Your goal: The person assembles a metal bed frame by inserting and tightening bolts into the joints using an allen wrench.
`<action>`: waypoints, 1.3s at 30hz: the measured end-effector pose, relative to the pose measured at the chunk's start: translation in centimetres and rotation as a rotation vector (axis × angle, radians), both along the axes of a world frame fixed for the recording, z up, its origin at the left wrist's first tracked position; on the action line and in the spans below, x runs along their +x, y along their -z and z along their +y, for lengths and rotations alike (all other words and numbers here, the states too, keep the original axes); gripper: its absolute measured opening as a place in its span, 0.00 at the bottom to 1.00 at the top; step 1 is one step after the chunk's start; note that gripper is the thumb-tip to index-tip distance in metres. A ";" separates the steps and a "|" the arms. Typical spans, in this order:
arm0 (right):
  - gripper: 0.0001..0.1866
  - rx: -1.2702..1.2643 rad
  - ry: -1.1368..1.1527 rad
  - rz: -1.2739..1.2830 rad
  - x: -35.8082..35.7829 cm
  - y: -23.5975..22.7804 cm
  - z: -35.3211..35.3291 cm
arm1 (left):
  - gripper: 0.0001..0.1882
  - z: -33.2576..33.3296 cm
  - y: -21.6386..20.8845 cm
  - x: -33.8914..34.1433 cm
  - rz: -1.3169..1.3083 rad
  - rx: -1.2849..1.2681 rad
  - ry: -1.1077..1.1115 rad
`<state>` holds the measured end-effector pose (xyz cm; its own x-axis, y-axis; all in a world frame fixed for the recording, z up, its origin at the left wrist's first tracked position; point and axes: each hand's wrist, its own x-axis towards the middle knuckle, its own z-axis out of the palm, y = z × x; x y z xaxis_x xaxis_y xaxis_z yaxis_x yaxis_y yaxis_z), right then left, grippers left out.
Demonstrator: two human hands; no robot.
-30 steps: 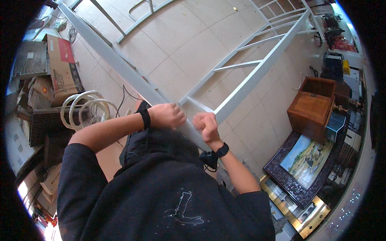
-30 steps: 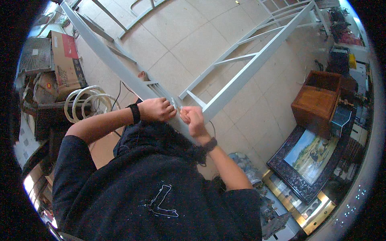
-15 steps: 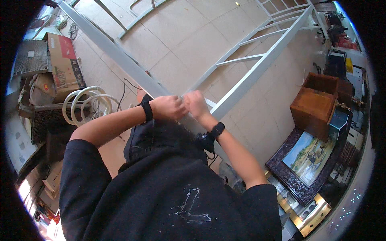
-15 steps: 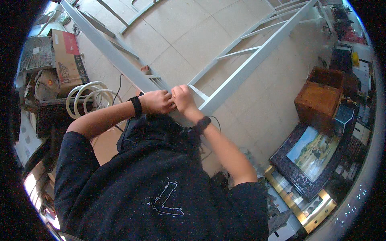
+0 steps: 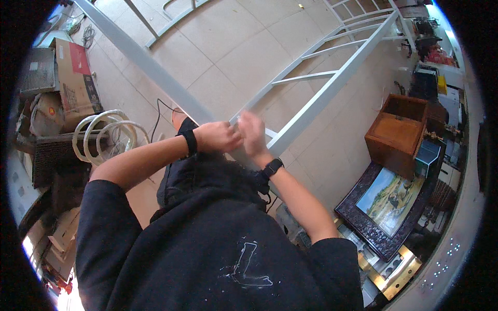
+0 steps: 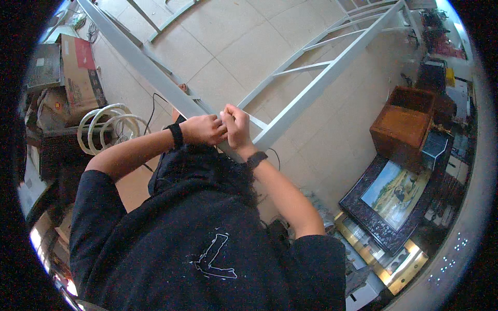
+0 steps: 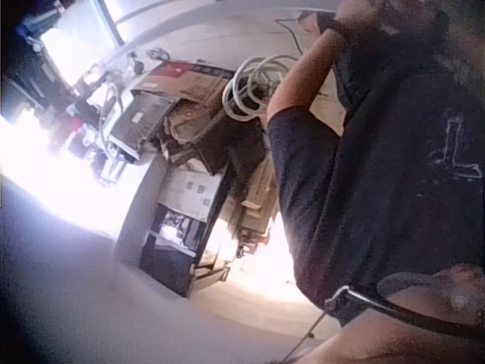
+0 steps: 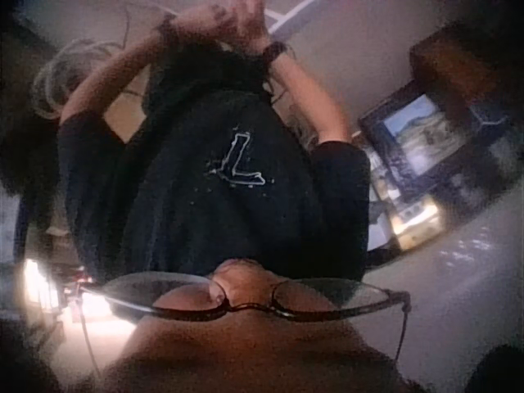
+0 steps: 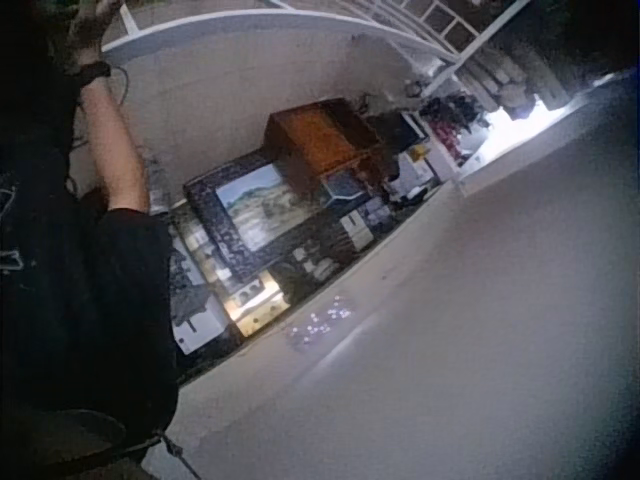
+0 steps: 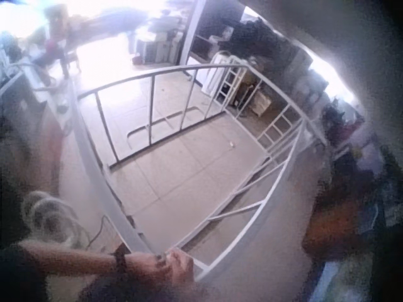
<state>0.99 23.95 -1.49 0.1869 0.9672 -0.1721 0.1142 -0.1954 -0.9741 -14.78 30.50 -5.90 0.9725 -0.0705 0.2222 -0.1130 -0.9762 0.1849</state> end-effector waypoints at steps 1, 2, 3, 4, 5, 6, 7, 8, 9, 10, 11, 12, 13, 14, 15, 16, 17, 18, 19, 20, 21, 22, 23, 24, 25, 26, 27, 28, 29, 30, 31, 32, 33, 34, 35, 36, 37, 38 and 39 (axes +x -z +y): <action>0.21 -0.017 -0.051 -0.029 0.1 -0.2 0.2 | 0.09 -0.1 0.1 -0.1 -0.023 -0.016 0.004; 0.21 -0.035 -0.104 -0.057 0.2 -0.4 0.4 | 0.09 -0.1 0.2 -0.2 -0.063 -0.006 0.004; 0.22 -0.054 -0.152 -0.084 0.2 -0.3 0.6 | 0.09 0.1 0.1 -0.1 -0.103 0.004 0.009; 0.24 -0.040 -0.146 -0.013 0.5 1.0 0.5 | 0.10 0.2 0.0 0.0 -0.142 0.013 0.013; 0.25 -0.105 -0.125 0.039 0.8 1.5 0.3 | 0.10 0.2 -0.2 0.0 -0.116 0.007 -0.002; 0.25 -0.172 -0.100 0.093 0.8 1.5 0.2 | 0.10 0.0 -0.5 -0.1 -0.088 0.001 -0.015; 0.26 -0.239 -0.075 0.147 0.7 1.4 0.1 | 0.10 -0.1 -0.7 -0.2 -0.059 -0.007 -0.026; 0.27 -0.262 -0.045 0.205 0.7 1.3 0.0 | 0.10 -0.4 0.0 0.0 -0.066 -0.020 -0.029; 0.27 -0.248 -0.042 0.142 0.6 1.4 0.1 | 0.10 -0.5 0.1 0.0 -0.041 -0.009 -0.024; 0.27 -0.233 -0.039 0.079 0.5 1.5 0.2 | 0.10 -0.6 0.2 0.0 -0.017 0.002 -0.019; 0.26 -0.219 -0.034 0.016 0.2 1.6 0.4 | 0.10 -0.7 0.4 -0.3 0.007 0.013 -0.013; 0.27 -0.257 -0.031 -0.015 0.1 2.0 0.9 | 0.10 -0.7 0.1 -0.2 0.008 0.008 -0.022; 0.28 -0.254 -0.029 -0.059 0.0 2.5 1.1 | 0.10 -0.6 -0.3 -0.2 0.008 0.003 -0.029; 0.28 -0.251 -0.027 -0.103 -0.1 3.0 1.1 | 0.10 -0.6 -0.6 -0.2 0.008 -0.002 -0.037; 0.28 -0.238 -0.030 -0.149 -0.2 3.6 1.6 | 0.10 -0.3 -0.5 -0.1 -0.031 0.021 -0.027; 0.27 -0.251 -0.043 -0.157 -0.4 4.3 2.0 | 0.10 -0.3 -0.2 0.0 -0.069 0.043 -0.018; 0.27 -0.252 -0.048 -0.184 -0.5 4.8 2.2 | 0.09 -0.3 0.0 0.1 -0.107 0.065 -0.009; 0.27 -0.250 -0.054 -0.212 -0.7 5.2 2.5 | 0.09 -0.2 0.0 0.1 -0.078 0.053 -0.005; 0.27 -0.249 -0.060 -0.240 -0.6 5.5 2.8 | 0.09 -0.2 0.0 0.2 -0.050 0.041 -0.001; 0.27 -0.259 -0.070 -0.275 -0.4 5.7 3.1 | 0.09 -0.2 0.0 0.3 -0.023 0.030 0.004; 0.27 -0.270 -0.085 -0.306 -0.4 5.6 3.4 | 0.09 -0.4 0.4 0.2 -0.011 -0.010 -0.020; 0.27 -0.281 -0.101 -0.339 -0.4 5.6 3.6 | 0.09 -0.5 0.8 0.0 -0.001 -0.050 -0.044; 0.27 -0.291 -0.095 -0.320 -0.7 5.5 3.6 | 0.09 -0.6 1.2 -0.1 0.009 -0.090 -0.068; 0.28 -0.302 -0.081 -0.301 -0.8 5.9 3.2 | 0.09 -0.5 0.7 0.1 -0.020 -0.053 -0.054; 0.28 -0.314 -0.067 -0.282 -0.7 6.2 3.0 | 0.08 -0.3 0.1 0.2 -0.050 -0.016 -0.041; 0.28 -0.308 -0.087 -0.302 -0.1 6.5 3.1 | 0.08 0.0 -0.5 0.3 -0.079 0.019 -0.028; 0.27 -0.316 -0.110 -0.317 0.0 6.4 3.3 | 0.08 -0.1 -0.7 0.2 -0.094 0.050 -0.026; 0.27 -0.324 -0.133 -0.332 0.1 6.3 3.3 | 0.08 0.1 -1.0 0.0 -0.109 0.081 -0.023; 0.27 -0.351 -0.143 -0.331 0.1 6.2 3.2 | 0.08 0.1 -1.2 0.0 -0.124 0.112 -0.022; 0.26 -0.375 -0.157 -0.330 0.1 6.3 3.4 | 0.08 0.0 -0.9 -0.1 -0.091 0.035 -0.027; 0.26 -0.397 -0.172 -0.330 0.1 6.4 3.6 | 0.09 -0.2 -0.7 -0.1 -0.059 0.023 -0.035; 0.26 -0.429 -0.182 -0.315 0.1 6.5 3.9 | 0.09 -0.4 -0.4 0.0 -0.026 0.011 -0.042; 0.26 -0.460 -0.193 -0.299 0.1 7.4 4.1 | 0.10 -0.6 -0.1 0.0 0.008 -0.001 -0.051; 0.25 -0.493 -0.199 -0.282 0.1 8.4 4.1 | 0.10 -0.6 0.2 0.1 -0.008 0.006 -0.032; 0.25 -0.493 -0.220 -0.306 0.3 9.2 4.0 | 0.10 -0.5 0.4 0.3 -0.023 0.014 -0.013; 0.25 -0.491 -0.241 -0.332 0.6 9.2 4.3 | 0.10 -0.3 0.3 0.5 -0.039 0.026 0.004; 0.25 -0.487 -0.262 -0.358 0.7 9.2 4.5 | 0.10 -0.3 0.2 0.3 -0.078 0.023 -0.006; 0.24 -0.578 -0.206 -0.317 0.5 9.3 4.2 | 0.11 -0.3 0.1 0.1 -0.117 0.021 -0.017; 0.24 -0.539 -0.225 -0.348 0.6 9.6 4.0 | 0.11 -0.1 0.0 0.0 -0.161 0.022 -0.026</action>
<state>1.58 27.97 -11.13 0.1228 0.7848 -0.6074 0.4981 -0.5781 -0.6463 -14.78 30.36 -5.92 0.9260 -0.0523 0.3739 -0.1141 -0.9828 0.1451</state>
